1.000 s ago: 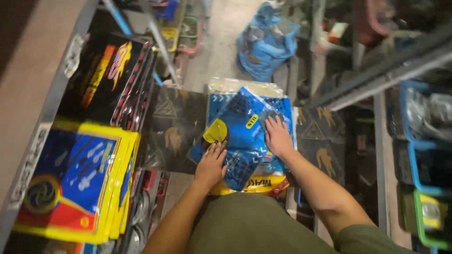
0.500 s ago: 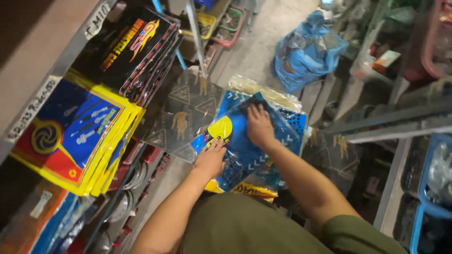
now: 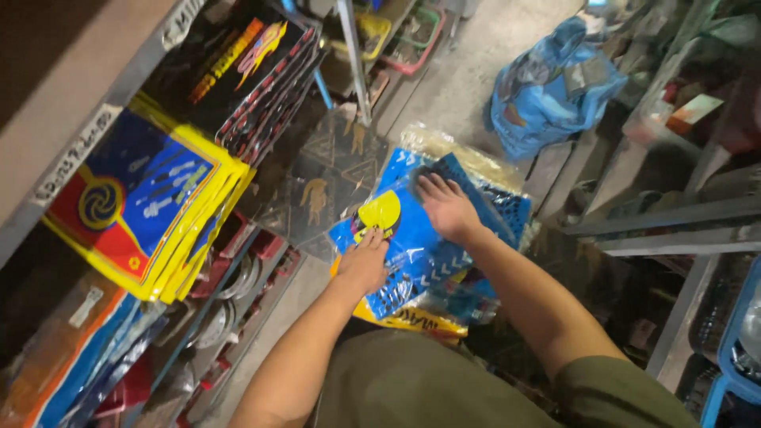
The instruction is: The person organizes and stacks various plastic-wrapped packages on a metal shelf. They pick up blue and yellow packages, align them, and place them into a neat pile on the shelf.
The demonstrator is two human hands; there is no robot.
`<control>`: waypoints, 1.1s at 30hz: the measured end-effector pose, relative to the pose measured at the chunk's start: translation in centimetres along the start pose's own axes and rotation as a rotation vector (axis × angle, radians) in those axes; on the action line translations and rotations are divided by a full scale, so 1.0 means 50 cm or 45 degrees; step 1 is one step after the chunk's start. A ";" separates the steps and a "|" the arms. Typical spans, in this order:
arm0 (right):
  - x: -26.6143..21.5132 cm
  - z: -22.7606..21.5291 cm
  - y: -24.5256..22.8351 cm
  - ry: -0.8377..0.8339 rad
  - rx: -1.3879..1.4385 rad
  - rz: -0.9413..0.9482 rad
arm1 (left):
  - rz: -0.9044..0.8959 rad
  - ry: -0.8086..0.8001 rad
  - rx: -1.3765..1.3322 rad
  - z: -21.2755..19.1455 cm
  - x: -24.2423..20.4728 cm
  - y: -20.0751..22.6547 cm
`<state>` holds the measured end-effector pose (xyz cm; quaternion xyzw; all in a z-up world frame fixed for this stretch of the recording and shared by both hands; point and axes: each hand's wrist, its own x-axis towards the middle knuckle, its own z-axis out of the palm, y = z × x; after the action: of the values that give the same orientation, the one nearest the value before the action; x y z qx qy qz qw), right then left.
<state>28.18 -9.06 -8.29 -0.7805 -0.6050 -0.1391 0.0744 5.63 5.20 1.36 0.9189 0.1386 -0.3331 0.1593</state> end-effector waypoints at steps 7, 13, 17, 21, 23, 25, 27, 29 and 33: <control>-0.014 0.008 0.010 0.101 -0.044 0.386 | 0.034 0.034 0.020 -0.015 -0.026 -0.003; -0.057 0.001 -0.138 -0.046 -0.152 0.681 | 0.115 0.057 0.096 -0.003 -0.002 -0.025; -0.079 -0.036 -0.285 -0.103 -0.022 0.542 | 0.253 0.159 0.215 0.078 0.115 -0.086; -0.073 -0.082 -0.420 -0.030 0.171 0.311 | 0.409 0.276 0.203 0.136 0.205 -0.135; -0.090 -0.083 -0.449 0.041 0.205 0.275 | 0.478 0.299 0.238 0.101 0.165 -0.127; -0.080 -0.129 -0.423 0.131 0.213 0.227 | 0.549 0.350 0.277 0.064 0.159 -0.124; -0.068 -0.225 -0.379 0.186 0.702 0.042 | 0.609 0.251 0.366 0.063 0.163 -0.134; -0.132 -0.128 -0.293 0.111 0.684 0.173 | 0.624 0.235 0.367 0.091 0.189 -0.142; -0.203 -0.112 -0.117 -0.453 -0.045 0.931 | 0.683 0.320 0.330 0.074 0.165 -0.147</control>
<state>19.47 -18.53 -6.41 -0.9572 -0.2884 0.0233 -0.0003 7.01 11.68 -8.23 0.9692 -0.1337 -0.1781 0.1048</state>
